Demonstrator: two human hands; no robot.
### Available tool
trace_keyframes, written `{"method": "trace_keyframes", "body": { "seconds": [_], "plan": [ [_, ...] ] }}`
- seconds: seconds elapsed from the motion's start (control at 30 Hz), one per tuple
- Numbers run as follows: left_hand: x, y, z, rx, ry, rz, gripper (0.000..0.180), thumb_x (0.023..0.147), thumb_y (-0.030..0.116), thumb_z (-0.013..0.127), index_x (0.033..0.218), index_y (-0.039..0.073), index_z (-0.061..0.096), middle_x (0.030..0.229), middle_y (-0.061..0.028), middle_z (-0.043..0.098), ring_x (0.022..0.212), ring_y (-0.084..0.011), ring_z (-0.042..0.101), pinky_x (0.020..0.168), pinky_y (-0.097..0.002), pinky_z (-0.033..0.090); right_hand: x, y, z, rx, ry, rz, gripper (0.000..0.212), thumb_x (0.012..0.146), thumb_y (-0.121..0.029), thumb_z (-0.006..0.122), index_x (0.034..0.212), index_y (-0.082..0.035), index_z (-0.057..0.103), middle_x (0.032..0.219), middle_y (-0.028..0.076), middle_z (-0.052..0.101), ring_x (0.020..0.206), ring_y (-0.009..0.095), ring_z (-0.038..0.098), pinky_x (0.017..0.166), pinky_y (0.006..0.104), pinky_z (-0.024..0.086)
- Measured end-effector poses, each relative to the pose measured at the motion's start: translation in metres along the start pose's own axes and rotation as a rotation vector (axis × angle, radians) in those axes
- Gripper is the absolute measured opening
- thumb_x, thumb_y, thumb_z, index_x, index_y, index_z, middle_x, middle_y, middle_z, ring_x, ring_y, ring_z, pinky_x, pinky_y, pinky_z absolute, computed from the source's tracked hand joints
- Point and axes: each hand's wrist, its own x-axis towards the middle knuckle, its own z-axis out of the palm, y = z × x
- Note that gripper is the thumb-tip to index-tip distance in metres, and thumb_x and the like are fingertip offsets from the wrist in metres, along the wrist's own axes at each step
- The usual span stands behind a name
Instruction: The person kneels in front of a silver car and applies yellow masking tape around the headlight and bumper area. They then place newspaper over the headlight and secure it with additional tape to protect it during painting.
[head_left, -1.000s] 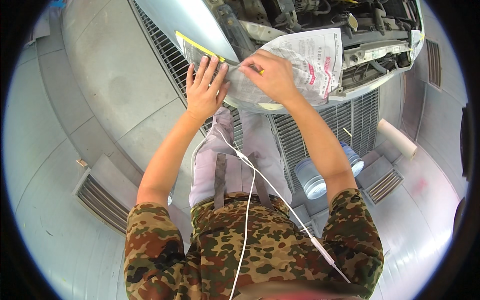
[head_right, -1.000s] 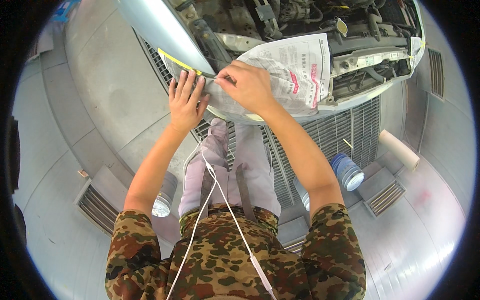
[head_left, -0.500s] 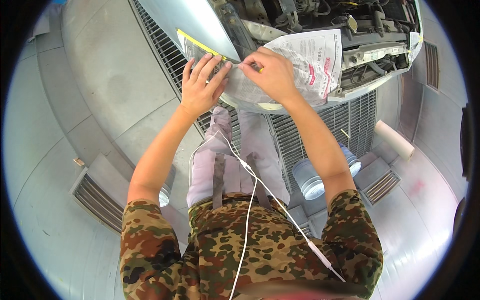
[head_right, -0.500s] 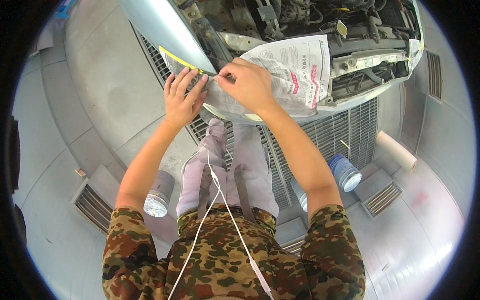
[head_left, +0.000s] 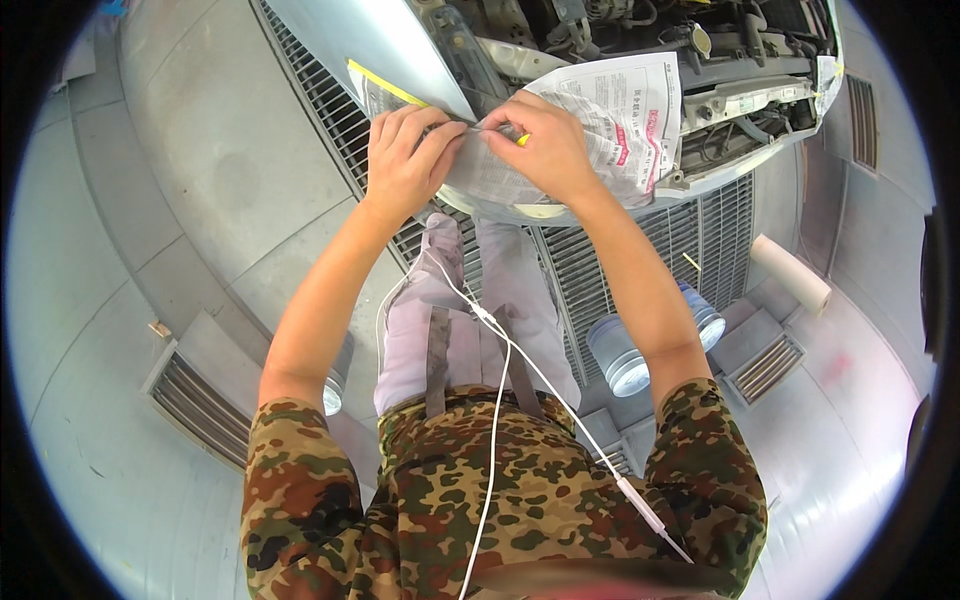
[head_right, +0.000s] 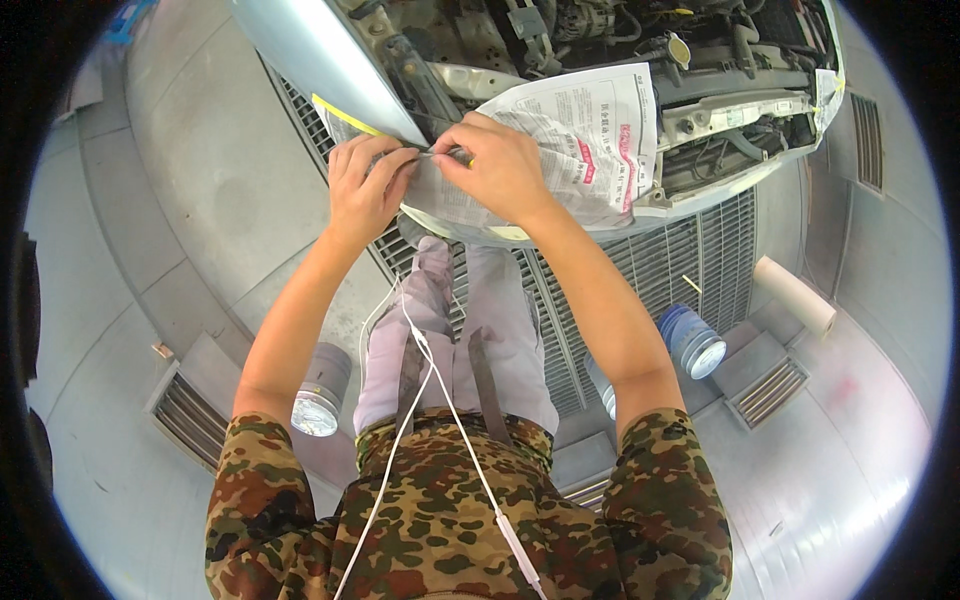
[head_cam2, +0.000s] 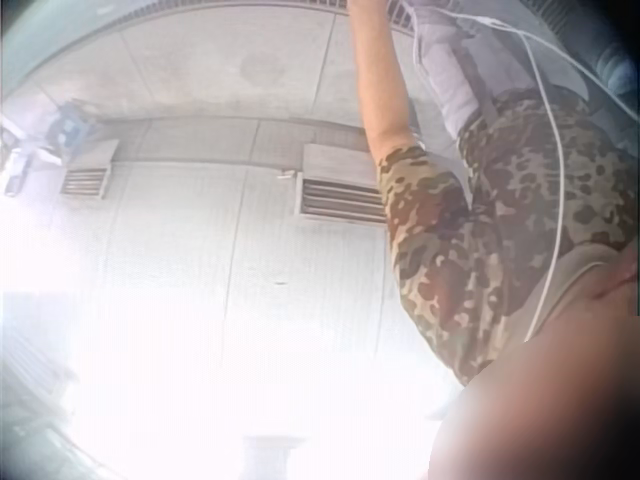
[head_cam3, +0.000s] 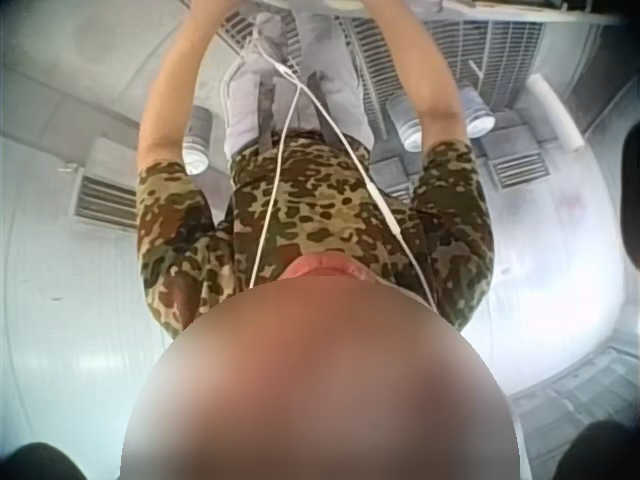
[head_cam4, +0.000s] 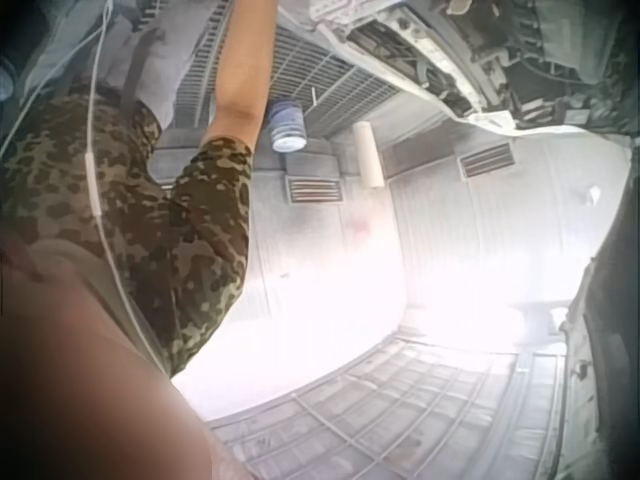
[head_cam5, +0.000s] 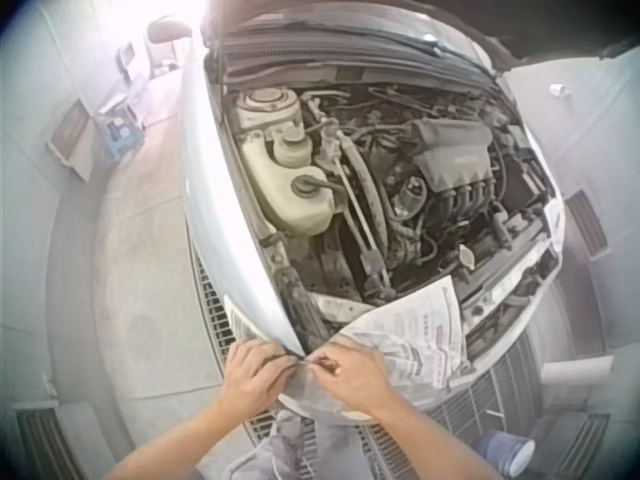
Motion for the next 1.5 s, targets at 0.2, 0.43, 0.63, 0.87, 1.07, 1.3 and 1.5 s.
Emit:
{"method": "trace_keyframes", "body": {
  "seconds": [0.2, 0.43, 0.63, 0.87, 1.07, 1.3, 1.5],
  "plan": [
    [0.003, 0.001, 0.002, -0.038, 0.001, -0.037, 0.027, 0.078, 0.004, 0.083, 0.103, 0.012, 0.076, 0.106, -0.0021, 0.068, 0.102, -0.0269, 0.064, 0.089, -0.0404, 0.048, -0.001, 0.001, 0.000, -0.008, -0.025, -0.015, 0.012, 0.087, -0.026, 0.080, 0.093, -0.017, 0.076, 0.088, -0.002, 0.069, 0.075, 0.021, 0.070, 0.065, 0.0349, 0.054],
    [0.002, -0.001, 0.008, -0.044, 0.048, -0.036, 0.030, 0.075, 0.004, 0.084, 0.102, 0.013, 0.075, 0.106, -0.0006, 0.068, 0.102, -0.0258, 0.064, 0.087, -0.0399, 0.048, 0.001, -0.004, 0.008, -0.014, 0.031, 0.028, 0.013, 0.086, -0.027, 0.080, 0.089, -0.015, 0.076, 0.086, -0.001, 0.070, 0.073, 0.023, 0.070, 0.065, 0.0374, 0.053],
    [-0.003, -0.003, 0.012, -0.044, 0.104, -0.047, 0.032, 0.073, 0.006, 0.085, 0.103, 0.013, 0.075, 0.107, -0.0003, 0.069, 0.101, -0.0257, 0.065, 0.085, -0.0402, 0.048, 0.006, -0.009, 0.009, -0.072, 0.021, 0.084, 0.014, 0.083, -0.027, 0.079, 0.082, -0.013, 0.075, 0.085, 0.002, 0.070, 0.075, 0.027, 0.070, 0.066, 0.0407, 0.053],
    [-0.013, 0.000, 0.003, 0.012, 0.082, 0.019, 0.040, 0.074, 0.011, 0.087, 0.113, 0.014, 0.077, 0.113, -0.0016, 0.069, 0.106, -0.0262, 0.067, 0.086, -0.0408, 0.048, 0.008, -0.012, 0.006, -0.098, -0.012, 0.088, 0.014, 0.083, -0.027, 0.078, 0.082, -0.013, 0.075, 0.084, 0.002, 0.069, 0.075, 0.027, 0.069, 0.066, 0.0411, 0.053],
    [-0.006, -0.002, -0.001, -0.025, 0.024, -0.024, 0.037, 0.073, 0.013, 0.087, 0.109, 0.015, 0.076, 0.112, -0.0008, 0.067, 0.107, -0.0252, 0.064, 0.088, -0.0406, 0.048, -0.001, -0.003, 0.006, -0.031, -0.004, -0.018, 0.009, 0.083, -0.022, 0.079, 0.090, -0.017, 0.075, 0.087, -0.001, 0.068, 0.074, 0.023, 0.070, 0.065, 0.0375, 0.054],
    [0.011, -0.008, -0.008, -0.085, -0.114, -0.019, 0.031, 0.073, 0.012, 0.086, 0.101, 0.017, 0.074, 0.108, 0.0017, 0.064, 0.105, -0.0245, 0.062, 0.089, -0.0400, 0.047, -0.003, 0.005, 0.010, -0.019, 0.024, -0.078, 0.009, 0.085, -0.019, 0.079, 0.093, -0.018, 0.076, 0.091, -0.002, 0.069, 0.074, 0.023, 0.070, 0.064, 0.0366, 0.055],
    [0.017, -0.014, -0.014, -0.157, -0.184, -0.015, 0.026, 0.074, 0.010, 0.083, 0.097, 0.017, 0.076, 0.104, 0.0038, 0.064, 0.101, -0.0225, 0.061, 0.086, -0.0388, 0.046, -0.004, 0.008, 0.013, -0.038, 0.075, -0.177, 0.009, 0.085, -0.016, 0.079, 0.094, -0.018, 0.077, 0.091, -0.003, 0.070, 0.070, 0.021, 0.070, 0.059, 0.0351, 0.054]
  ]
}}
